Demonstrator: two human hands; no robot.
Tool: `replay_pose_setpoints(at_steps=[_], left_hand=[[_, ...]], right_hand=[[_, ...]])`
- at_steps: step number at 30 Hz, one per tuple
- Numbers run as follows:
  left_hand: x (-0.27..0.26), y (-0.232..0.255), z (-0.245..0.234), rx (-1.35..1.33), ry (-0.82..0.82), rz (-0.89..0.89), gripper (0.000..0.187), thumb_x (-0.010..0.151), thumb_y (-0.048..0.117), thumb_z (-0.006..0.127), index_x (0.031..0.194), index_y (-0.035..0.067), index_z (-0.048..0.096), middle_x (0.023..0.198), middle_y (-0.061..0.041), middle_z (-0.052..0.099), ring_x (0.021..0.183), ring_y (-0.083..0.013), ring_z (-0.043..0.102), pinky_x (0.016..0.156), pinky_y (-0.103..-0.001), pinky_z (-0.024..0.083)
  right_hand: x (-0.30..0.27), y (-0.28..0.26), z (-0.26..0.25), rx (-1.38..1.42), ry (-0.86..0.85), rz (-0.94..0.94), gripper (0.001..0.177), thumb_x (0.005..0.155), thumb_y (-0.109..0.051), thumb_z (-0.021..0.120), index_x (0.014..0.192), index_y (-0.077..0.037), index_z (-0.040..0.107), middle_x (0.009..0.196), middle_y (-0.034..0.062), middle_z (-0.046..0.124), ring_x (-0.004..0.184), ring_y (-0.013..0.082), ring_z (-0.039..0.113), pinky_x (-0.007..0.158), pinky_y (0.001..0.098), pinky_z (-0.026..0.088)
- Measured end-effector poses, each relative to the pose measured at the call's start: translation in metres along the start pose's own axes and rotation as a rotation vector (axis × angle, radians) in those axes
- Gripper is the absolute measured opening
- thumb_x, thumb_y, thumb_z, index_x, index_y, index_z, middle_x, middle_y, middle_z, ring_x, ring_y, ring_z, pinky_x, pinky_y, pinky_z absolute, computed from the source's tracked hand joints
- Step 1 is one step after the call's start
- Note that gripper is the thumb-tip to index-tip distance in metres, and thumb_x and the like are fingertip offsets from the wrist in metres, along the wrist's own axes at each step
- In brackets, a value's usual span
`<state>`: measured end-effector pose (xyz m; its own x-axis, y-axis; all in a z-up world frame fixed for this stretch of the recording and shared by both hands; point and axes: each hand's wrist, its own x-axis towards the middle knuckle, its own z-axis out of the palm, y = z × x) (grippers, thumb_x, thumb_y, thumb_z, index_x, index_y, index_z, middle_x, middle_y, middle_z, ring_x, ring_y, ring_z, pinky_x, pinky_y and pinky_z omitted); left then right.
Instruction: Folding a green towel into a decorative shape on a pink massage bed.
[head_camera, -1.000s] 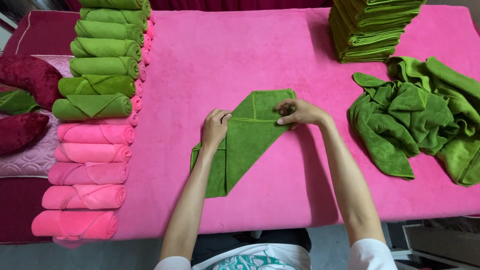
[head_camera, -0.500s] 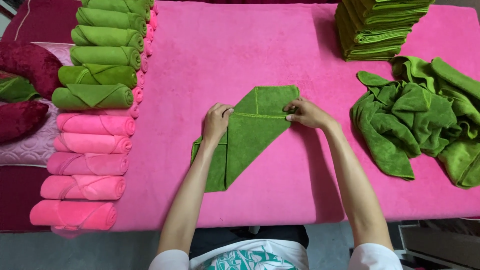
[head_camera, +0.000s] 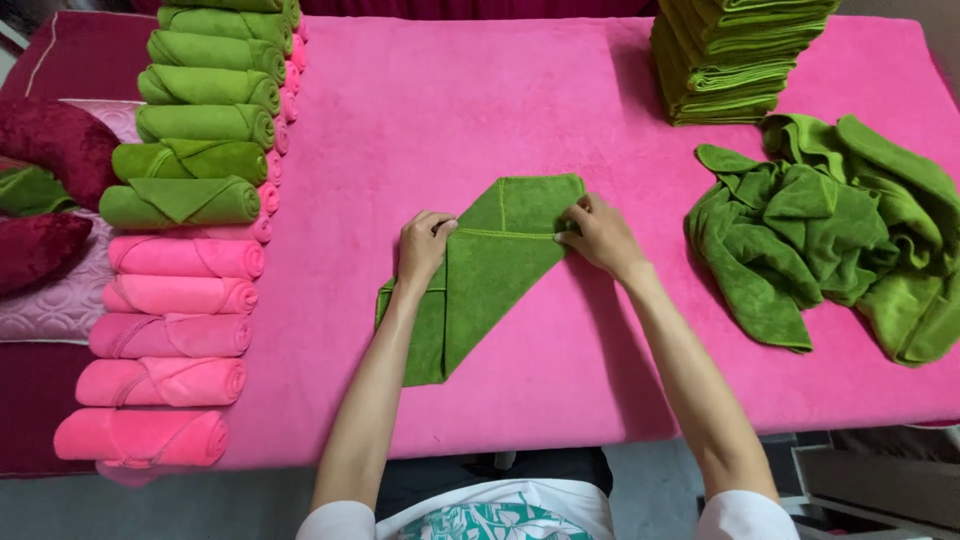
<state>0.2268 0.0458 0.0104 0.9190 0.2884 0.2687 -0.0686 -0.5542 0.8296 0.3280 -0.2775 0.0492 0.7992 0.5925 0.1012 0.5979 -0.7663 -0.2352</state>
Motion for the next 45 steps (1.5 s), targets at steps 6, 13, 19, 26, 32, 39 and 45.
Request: replay_pose_setpoints(at_steps=[6, 13, 19, 26, 32, 39, 45], left_hand=[[0.0, 0.003, 0.002, 0.024, 0.006, -0.013, 0.013, 0.096, 0.019, 0.078, 0.107, 0.014, 0.082, 0.095, -0.01, 0.073, 0.091, -0.0313, 0.073, 0.08, -0.043, 0.058], [-0.004, 0.005, -0.002, 0.023, -0.011, 0.009, 0.013, 0.097, 0.018, 0.077, 0.108, 0.014, 0.082, 0.093, -0.01, 0.072, 0.09, -0.031, 0.073, 0.079, -0.042, 0.058], [-0.003, 0.001, 0.002, 0.028, -0.001, 0.044, 0.012, 0.097, 0.018, 0.077, 0.107, 0.014, 0.082, 0.092, -0.012, 0.071, 0.091, -0.0338, 0.072, 0.079, -0.043, 0.058], [-0.004, 0.0, 0.002, 0.033, 0.008, 0.069, 0.012, 0.098, 0.017, 0.077, 0.107, 0.014, 0.082, 0.094, -0.012, 0.072, 0.094, -0.035, 0.072, 0.083, -0.044, 0.057], [-0.007, 0.008, -0.002, 0.022, 0.006, 0.036, 0.012, 0.099, 0.017, 0.075, 0.108, 0.013, 0.082, 0.096, -0.012, 0.073, 0.096, -0.0344, 0.072, 0.084, -0.044, 0.057], [-0.004, 0.003, 0.001, 0.009, 0.0, 0.01, 0.012, 0.099, 0.017, 0.075, 0.108, 0.013, 0.082, 0.095, -0.011, 0.072, 0.095, -0.0334, 0.073, 0.084, -0.043, 0.058], [-0.004, 0.006, -0.003, -0.011, 0.028, 0.04, 0.011, 0.096, 0.016, 0.078, 0.105, 0.013, 0.083, 0.092, -0.012, 0.072, 0.09, -0.0342, 0.073, 0.079, -0.042, 0.058]], right_hand=[[-0.049, -0.054, 0.038, -0.093, 0.487, -0.286, 0.031, 0.101, -0.027, 0.072, 0.127, -0.012, 0.076, 0.133, 0.0152, 0.072, 0.13, 0.0315, 0.065, 0.108, 0.0469, 0.048], [-0.071, -0.081, 0.031, 0.089, 0.211, 0.009, 0.053, 0.111, -0.042, 0.053, 0.154, -0.012, 0.056, 0.159, 0.0108, 0.054, 0.15, 0.029, 0.046, 0.125, 0.0591, 0.025], [-0.071, -0.089, 0.025, 0.061, 0.104, 0.172, 0.068, 0.106, -0.054, 0.052, 0.161, -0.013, 0.046, 0.168, 0.0097, 0.042, 0.156, 0.0279, 0.036, 0.128, 0.0619, 0.015], [-0.067, -0.088, 0.03, 0.132, 0.097, 0.251, 0.058, 0.114, -0.046, 0.034, 0.161, -0.014, 0.045, 0.168, 0.0055, 0.041, 0.157, 0.0226, 0.034, 0.13, 0.0566, 0.011], [-0.063, -0.091, 0.03, 0.137, 0.181, 0.383, 0.059, 0.114, -0.041, 0.035, 0.162, -0.008, 0.043, 0.169, 0.0131, 0.039, 0.158, 0.0283, 0.033, 0.13, 0.0532, 0.016], [-0.06, -0.096, 0.026, 0.108, 0.167, 0.481, 0.066, 0.11, -0.046, 0.038, 0.163, -0.007, 0.04, 0.171, 0.0141, 0.036, 0.158, 0.029, 0.032, 0.13, 0.0538, 0.014], [-0.061, -0.09, 0.047, -0.042, 0.301, 0.431, 0.064, 0.11, -0.044, 0.043, 0.16, -0.005, 0.047, 0.168, 0.0182, 0.039, 0.157, 0.0362, 0.033, 0.127, 0.0584, 0.02]])
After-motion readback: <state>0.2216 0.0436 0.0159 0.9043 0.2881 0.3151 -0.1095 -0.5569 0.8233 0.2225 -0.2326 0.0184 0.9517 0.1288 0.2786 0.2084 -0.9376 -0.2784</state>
